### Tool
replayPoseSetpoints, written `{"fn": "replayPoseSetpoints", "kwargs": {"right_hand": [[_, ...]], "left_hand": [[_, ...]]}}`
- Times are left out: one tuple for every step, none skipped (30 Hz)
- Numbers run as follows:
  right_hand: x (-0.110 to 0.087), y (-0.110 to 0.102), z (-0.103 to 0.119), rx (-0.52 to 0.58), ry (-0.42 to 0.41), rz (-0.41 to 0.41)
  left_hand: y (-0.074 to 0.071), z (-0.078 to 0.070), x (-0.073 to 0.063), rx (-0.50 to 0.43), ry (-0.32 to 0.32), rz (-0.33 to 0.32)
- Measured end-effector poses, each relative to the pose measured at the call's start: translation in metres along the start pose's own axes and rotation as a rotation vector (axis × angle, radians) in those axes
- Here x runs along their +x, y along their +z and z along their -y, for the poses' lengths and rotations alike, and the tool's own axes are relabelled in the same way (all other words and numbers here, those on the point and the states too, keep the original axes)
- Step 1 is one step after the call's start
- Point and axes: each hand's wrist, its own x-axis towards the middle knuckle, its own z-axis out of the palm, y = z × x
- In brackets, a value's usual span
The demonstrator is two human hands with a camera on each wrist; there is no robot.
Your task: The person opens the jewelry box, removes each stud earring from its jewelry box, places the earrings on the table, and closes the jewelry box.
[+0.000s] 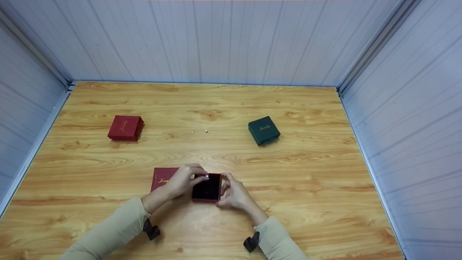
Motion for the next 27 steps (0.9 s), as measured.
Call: {"fn": "replayPoseSetpoints", "kwargs": {"right_hand": [[0.0, 0.0, 0.0, 0.002, 0.002, 0.002], [0.0, 0.0, 0.0, 0.003, 0.003, 0.003], [0.0, 0.0, 0.0, 0.007, 0.005, 0.005], [0.0, 0.0, 0.0, 0.01, 0.005, 0.006], [0.0, 0.0, 0.0, 0.012, 0.006, 0.007], [0.0, 0.0, 0.0, 0.013, 0.005, 0.007], [0.0, 0.0, 0.0, 0.014, 0.002, 0.007], [0.0, 0.001, 0.0, 0.015, 0.002, 0.006], [0.0, 0.001, 0.0, 0.018, 0.0, 0.006], [0.0, 0.001, 0.0, 0.018, -0.002, 0.004], [0.0, 0.001, 0.0, 0.019, -0.002, 0.004], [0.001, 0.001, 0.0, 0.02, -0.002, 0.004], [0.001, 0.001, 0.0, 0.022, -0.001, 0.004], [0.001, 0.001, 0.0, 0.024, -0.001, 0.004], [0.001, 0.001, 0.0, 0.026, -0.004, 0.004], [0.001, 0.001, -0.001, 0.026, -0.003, 0.003], [0.001, 0.001, -0.001, 0.023, -0.004, 0.002], [0.001, 0.001, -0.001, 0.022, -0.004, 0.002], [0.001, 0.001, -0.001, 0.021, -0.005, 0.001], [0.001, 0.001, -0.001, 0.021, -0.007, 0.0], [0.001, 0.001, -0.001, 0.02, -0.007, -0.001], [0.001, 0.001, -0.002, 0.019, -0.009, -0.002], [0.001, 0.001, -0.002, 0.018, -0.013, -0.002], [0.001, 0.001, -0.002, 0.02, -0.015, -0.004], [0.001, 0.001, -0.002, 0.02, -0.021, -0.007], [0.001, 0.001, -0.002, 0.019, -0.023, -0.008], [0.001, 0.001, -0.003, 0.017, -0.026, -0.01]], "left_hand": [[-0.001, 0.0, 0.001, 0.003, 0.002, -0.007], [-0.001, 0.0, 0.001, 0.004, 0.003, -0.014], [-0.002, 0.001, 0.002, 0.006, 0.002, -0.019], [-0.002, 0.001, 0.003, 0.008, 0.001, -0.023], [-0.003, 0.001, 0.003, 0.006, -0.001, -0.027], [-0.003, 0.001, 0.004, -0.002, -0.004, -0.032], [-0.004, 0.002, 0.005, -0.009, -0.008, -0.036], [-0.005, 0.002, 0.006, -0.012, -0.013, -0.039], [-0.006, 0.002, 0.008, -0.016, -0.02, -0.041], [-0.007, 0.002, 0.009, -0.019, -0.027, -0.043], [-0.008, 0.003, 0.01, -0.017, -0.034, -0.044], [-0.009, 0.003, 0.011, -0.013, -0.042, -0.046], [-0.01, 0.003, 0.012, -0.005, -0.051, -0.046], [-0.011, 0.004, 0.014, 0.004, -0.06, -0.047], [-0.012, 0.004, 0.015, 0.009, -0.069, -0.049], [-0.013, 0.005, 0.016, 0.016, -0.078, -0.053], [-0.014, 0.005, 0.017, 0.027, -0.088, -0.056], [-0.015, 0.006, 0.019, 0.033, -0.099, -0.06], [-0.016, 0.007, 0.02, 0.039, -0.112, -0.063], [-0.017, 0.008, 0.021, 0.045, -0.125, -0.066], [-0.018, 0.009, 0.022, 0.049, -0.139, -0.069], [-0.019, 0.01, 0.023, 0.051, -0.154, -0.07], [-0.02, 0.01, 0.024, 0.053, -0.168, -0.071], [-0.02, 0.011, 0.025, 0.051, -0.179, -0.072], [-0.021, 0.012, 0.026, 0.049, -0.19, -0.072], [-0.022, 0.014, 0.028, 0.049, -0.199, -0.073], [-0.022, 0.015, 0.029, 0.05, -0.207, -0.074]]}}
